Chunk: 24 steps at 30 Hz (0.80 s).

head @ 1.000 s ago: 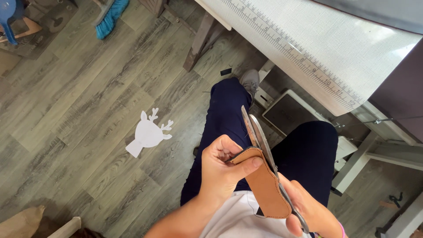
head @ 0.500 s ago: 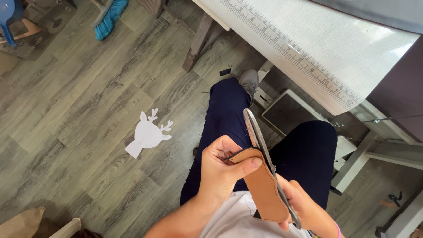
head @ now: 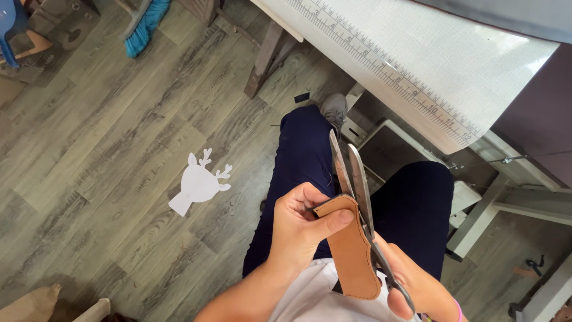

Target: Cutting and organizing fabric pieces at a sewing workstation

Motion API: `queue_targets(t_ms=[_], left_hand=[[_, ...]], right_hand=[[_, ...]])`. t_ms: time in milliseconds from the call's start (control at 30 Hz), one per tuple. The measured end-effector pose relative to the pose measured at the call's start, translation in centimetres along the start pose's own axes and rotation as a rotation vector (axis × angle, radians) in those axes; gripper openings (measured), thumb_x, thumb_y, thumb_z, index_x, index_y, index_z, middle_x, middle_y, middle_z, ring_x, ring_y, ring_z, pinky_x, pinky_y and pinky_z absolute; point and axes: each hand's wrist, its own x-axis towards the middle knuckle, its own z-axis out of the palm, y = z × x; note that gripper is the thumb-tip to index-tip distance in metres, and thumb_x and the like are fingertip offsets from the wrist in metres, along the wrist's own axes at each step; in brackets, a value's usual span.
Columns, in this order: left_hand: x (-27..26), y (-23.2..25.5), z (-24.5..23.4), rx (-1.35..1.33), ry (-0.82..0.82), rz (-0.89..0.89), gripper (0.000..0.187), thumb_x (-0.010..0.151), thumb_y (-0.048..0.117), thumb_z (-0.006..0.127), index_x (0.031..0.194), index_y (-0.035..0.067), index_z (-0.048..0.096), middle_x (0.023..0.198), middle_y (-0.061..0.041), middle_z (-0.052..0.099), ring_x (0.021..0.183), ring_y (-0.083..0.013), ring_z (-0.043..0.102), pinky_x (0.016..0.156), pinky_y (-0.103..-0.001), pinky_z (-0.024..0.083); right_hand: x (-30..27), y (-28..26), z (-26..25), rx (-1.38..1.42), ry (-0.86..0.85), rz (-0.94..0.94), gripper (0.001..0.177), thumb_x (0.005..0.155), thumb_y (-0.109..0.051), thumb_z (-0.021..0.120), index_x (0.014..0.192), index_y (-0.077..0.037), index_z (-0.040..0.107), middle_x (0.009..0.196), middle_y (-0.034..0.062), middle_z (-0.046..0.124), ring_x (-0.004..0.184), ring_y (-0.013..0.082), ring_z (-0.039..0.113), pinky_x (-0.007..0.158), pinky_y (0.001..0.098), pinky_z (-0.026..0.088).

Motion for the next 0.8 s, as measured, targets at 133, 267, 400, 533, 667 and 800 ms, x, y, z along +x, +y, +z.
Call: queue_targets(t_ms=[133,267,400,533,667,800], left_hand=[[0.4,-1.1,-0.3,-0.108,0.016,0.069,0.037,0.067,0.006,0.093,0.079,0.011,0.058,0.071,-0.002,0.066,0.065,-0.0072,0.060,0.060,-0.022,0.048],[0.9,-2.4,-1.4,-0.322,-0.082,0.071,0.040,0.068,-0.002,0.091,0.086,0.011,0.058,0.079,-0.009,0.073,0.072,-0.0189,0.072,0.066,-0.029,0.057],[0.6,-1.9,-1.5,-0.258,-0.127,0.048,0.041,0.064,0.006,0.095,0.082,0.007,0.058,0.075,-0.009,0.073,0.069,-0.0157,0.071,0.062,-0.026,0.055],[0.2,-1.6,-1.9,-0.108,-0.173,0.030,0.038,0.064,0.005,0.094,0.083,0.007,0.061,0.074,-0.009,0.071,0.068,-0.0147,0.070,0.060,-0.026,0.056],[-0.3,-0.2,-2.2,0.065,-0.171,0.110,0.033,0.067,0.010,0.093,0.081,0.006,0.063,0.078,-0.013,0.076,0.070,-0.0153,0.072,0.060,-0.029,0.059],[-0.3,-0.1,-2.9,0.108,-0.147,0.109,0.035,0.067,0.010,0.094,0.081,0.008,0.062,0.075,-0.008,0.074,0.068,-0.0123,0.069,0.058,-0.027,0.057]], right_hand=[[1.1,-1.6,0.2,0.303,0.009,-0.262,0.115,0.079,-0.109,0.041,0.125,-0.004,0.037,0.080,0.0009,0.066,0.067,0.0098,0.059,0.060,0.0256,0.046],[0.6,2.1,1.8,0.593,0.248,-0.188,0.115,0.070,-0.092,0.077,0.126,0.005,0.051,0.102,0.0074,0.062,0.088,0.0160,0.066,0.071,0.0300,0.055],[1.1,0.6,1.1,0.628,0.389,-0.282,0.063,0.087,-0.053,0.081,0.107,-0.005,0.046,0.087,0.0181,0.073,0.062,0.0192,0.061,0.053,0.0296,0.052],[2.0,-2.2,0.2,0.511,0.545,-0.204,0.051,0.076,-0.017,0.086,0.101,-0.010,0.042,0.094,0.0195,0.082,0.063,0.0234,0.080,0.057,0.0341,0.069],[2.9,-5.3,0.0,0.468,0.606,-0.070,0.047,0.072,-0.007,0.087,0.094,-0.009,0.046,0.083,0.0168,0.083,0.059,0.0207,0.079,0.052,0.0326,0.068],[3.8,-5.7,0.3,0.540,0.605,-0.110,0.047,0.074,-0.009,0.086,0.095,-0.009,0.044,0.079,0.0169,0.082,0.055,0.0188,0.071,0.046,0.0297,0.060]])
